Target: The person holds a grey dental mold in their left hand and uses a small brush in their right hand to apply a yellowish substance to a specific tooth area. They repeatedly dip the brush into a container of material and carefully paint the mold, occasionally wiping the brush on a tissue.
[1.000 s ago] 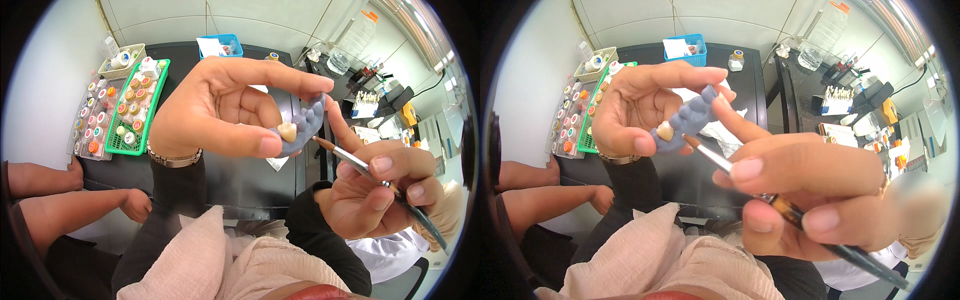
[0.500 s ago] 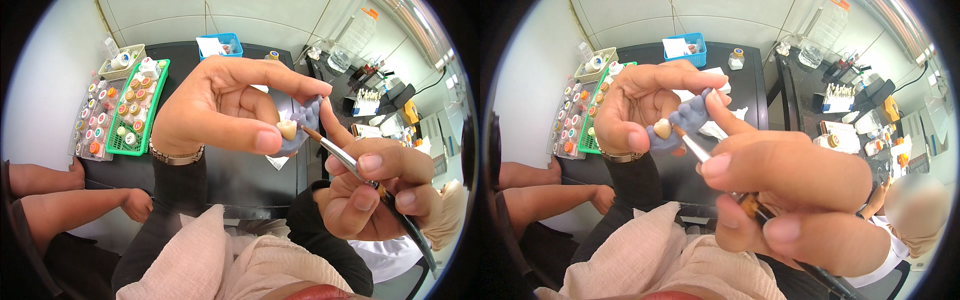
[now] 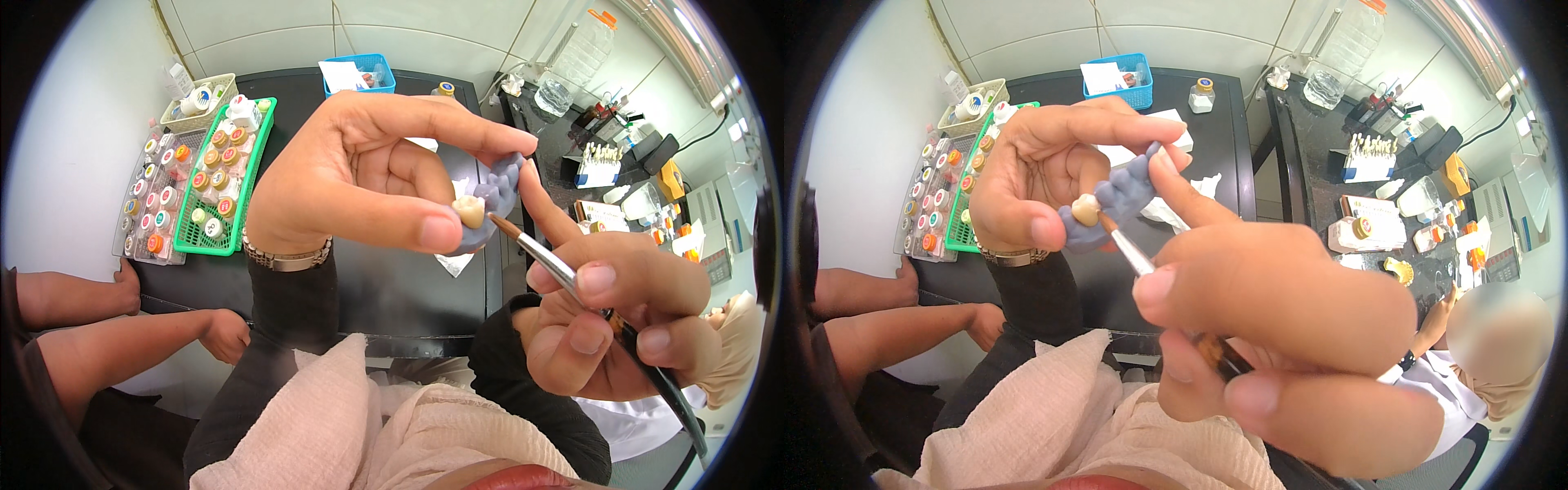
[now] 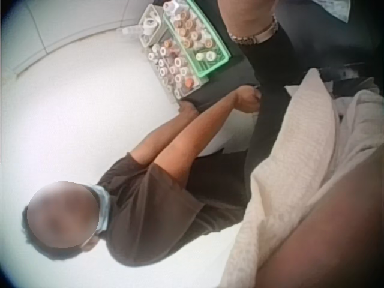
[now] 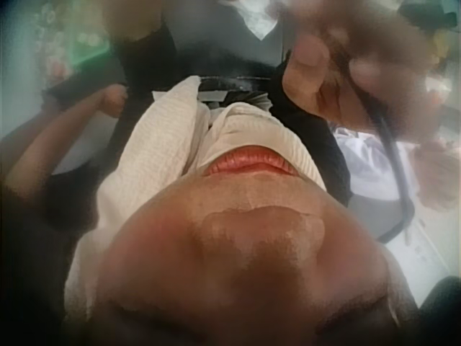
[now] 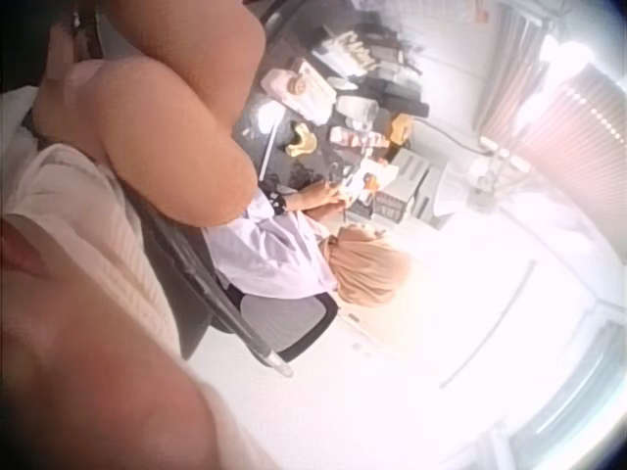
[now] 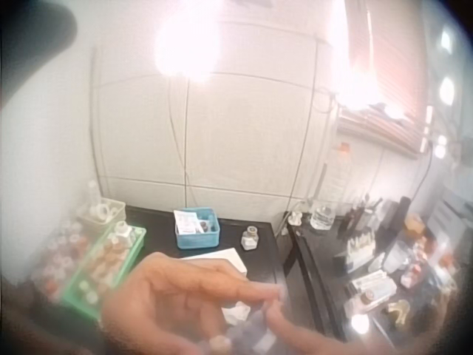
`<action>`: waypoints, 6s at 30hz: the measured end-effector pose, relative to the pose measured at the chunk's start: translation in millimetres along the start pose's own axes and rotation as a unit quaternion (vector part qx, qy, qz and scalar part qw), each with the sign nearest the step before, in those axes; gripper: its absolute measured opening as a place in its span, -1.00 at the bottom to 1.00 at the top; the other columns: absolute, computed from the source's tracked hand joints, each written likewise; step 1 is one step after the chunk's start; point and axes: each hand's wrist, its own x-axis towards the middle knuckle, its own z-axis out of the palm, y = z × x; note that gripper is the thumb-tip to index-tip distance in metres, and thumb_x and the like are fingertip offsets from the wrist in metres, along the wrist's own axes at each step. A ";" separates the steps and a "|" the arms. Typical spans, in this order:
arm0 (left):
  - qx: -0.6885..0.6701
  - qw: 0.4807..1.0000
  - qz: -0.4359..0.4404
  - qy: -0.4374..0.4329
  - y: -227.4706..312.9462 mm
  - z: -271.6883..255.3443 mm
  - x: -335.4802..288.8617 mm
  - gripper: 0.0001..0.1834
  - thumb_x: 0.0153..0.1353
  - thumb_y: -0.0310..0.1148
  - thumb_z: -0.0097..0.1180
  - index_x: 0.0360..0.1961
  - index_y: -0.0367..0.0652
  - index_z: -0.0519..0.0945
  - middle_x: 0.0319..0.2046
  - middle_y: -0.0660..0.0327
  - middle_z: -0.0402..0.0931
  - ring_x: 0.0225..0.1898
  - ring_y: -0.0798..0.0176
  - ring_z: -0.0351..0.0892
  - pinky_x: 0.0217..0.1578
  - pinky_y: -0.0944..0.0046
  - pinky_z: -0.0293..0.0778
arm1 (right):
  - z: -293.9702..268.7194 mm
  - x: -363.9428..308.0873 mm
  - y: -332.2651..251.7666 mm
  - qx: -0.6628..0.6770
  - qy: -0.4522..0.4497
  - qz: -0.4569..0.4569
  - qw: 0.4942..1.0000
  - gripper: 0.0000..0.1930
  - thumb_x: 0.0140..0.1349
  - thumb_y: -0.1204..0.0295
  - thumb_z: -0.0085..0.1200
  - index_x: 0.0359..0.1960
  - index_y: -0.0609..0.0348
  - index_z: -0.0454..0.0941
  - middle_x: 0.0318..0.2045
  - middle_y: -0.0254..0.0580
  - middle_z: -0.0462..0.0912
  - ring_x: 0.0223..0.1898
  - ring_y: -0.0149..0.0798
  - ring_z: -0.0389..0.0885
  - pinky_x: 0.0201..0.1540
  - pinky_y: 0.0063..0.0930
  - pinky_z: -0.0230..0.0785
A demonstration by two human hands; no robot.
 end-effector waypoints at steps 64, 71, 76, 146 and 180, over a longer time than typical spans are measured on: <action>0.276 0.901 0.224 0.247 -4.2 47.3 6.4 -0.27 -0.30 -0.70 0.25 0.01 -0.38 0.26 -0.26 -0.08 0.45 -0.27 0.23 0.54 -0.25 0.36 0.48 | 28.3 63.6 65.7 0.097 0.375 -0.522 0.760 -0.90 0.26 0.42 -0.27 -0.25 0.14 0.21 -0.37 -0.17 0.34 -0.54 -0.44 0.42 -0.16 0.25 0.33; 0.277 0.905 0.235 0.220 -2.1 48.0 6.2 -0.21 -0.32 -0.65 0.31 0.04 -0.40 0.22 -0.25 -0.09 0.45 -0.23 0.18 0.53 -0.25 0.30 0.51 | 26.9 63.9 66.4 0.105 0.346 -0.539 0.760 -0.90 0.27 0.40 -0.29 -0.26 0.14 0.19 -0.38 -0.16 0.34 -0.53 -0.39 0.42 -0.24 0.16 0.42; 0.284 0.906 0.237 0.207 0.4 49.1 4.5 -0.18 -0.30 -0.61 0.33 0.06 -0.43 0.18 -0.23 -0.10 0.44 -0.19 0.15 0.51 -0.23 0.28 0.51 | 24.9 60.7 65.5 0.114 0.320 -0.532 0.775 -0.91 0.27 0.42 -0.30 -0.26 0.13 0.19 -0.37 -0.15 0.33 -0.52 -0.36 0.41 -0.26 0.11 0.44; 0.260 0.835 0.360 0.324 -27.1 48.2 22.9 -0.29 -0.29 -0.71 0.28 -0.06 -0.26 0.20 -0.23 0.02 0.38 -0.24 0.24 0.50 -0.24 0.33 0.52 | -2.8 69.0 73.0 -0.281 0.354 -0.427 0.783 -0.62 -0.36 0.51 0.21 -0.39 0.19 0.37 -0.47 -0.33 0.28 -0.43 -0.44 0.23 -0.38 -0.64 0.13; 0.193 0.831 0.349 0.388 -17.0 36.2 17.6 -0.77 0.14 -0.49 -0.08 -0.18 -0.32 0.29 -0.21 -0.08 0.41 -0.16 -0.14 0.46 -0.20 0.19 0.52 | -14.9 61.0 81.9 0.057 0.364 -0.559 0.742 -0.64 0.27 0.18 -0.34 -0.33 0.27 0.33 -0.39 -0.22 0.34 -0.40 -0.40 0.32 -0.34 -0.54 0.22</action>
